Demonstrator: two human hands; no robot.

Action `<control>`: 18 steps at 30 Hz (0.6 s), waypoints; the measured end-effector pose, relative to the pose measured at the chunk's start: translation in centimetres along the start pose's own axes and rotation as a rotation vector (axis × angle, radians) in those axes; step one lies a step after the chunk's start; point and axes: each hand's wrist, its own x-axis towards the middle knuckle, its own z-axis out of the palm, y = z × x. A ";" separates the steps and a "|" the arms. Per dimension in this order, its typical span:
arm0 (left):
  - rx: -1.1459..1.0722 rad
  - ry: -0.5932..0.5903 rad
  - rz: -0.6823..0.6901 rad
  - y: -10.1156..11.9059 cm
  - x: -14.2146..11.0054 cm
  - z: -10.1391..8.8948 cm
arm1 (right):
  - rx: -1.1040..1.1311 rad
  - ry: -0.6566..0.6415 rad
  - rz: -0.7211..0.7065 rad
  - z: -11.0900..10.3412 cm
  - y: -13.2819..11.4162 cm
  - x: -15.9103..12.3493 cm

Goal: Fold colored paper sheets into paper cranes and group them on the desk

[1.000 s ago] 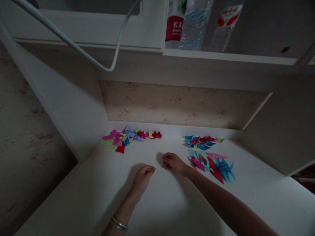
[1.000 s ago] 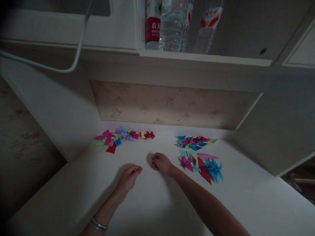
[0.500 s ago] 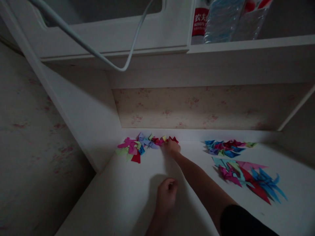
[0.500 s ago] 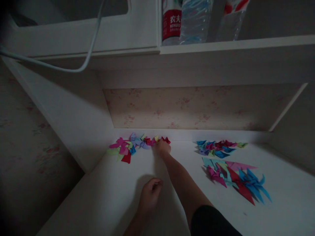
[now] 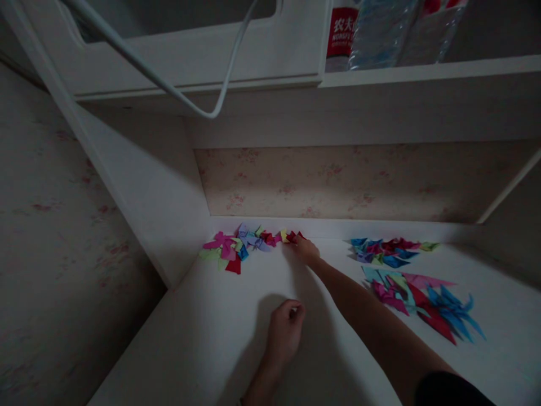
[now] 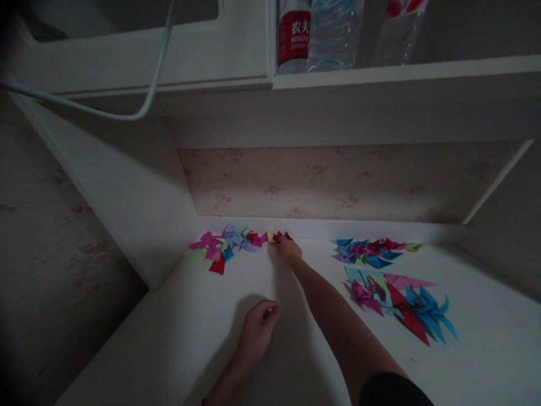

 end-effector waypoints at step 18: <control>0.023 -0.037 0.002 -0.9 0.3 0.3 | 0.228 0.086 0.096 2.0 -3.9 2.4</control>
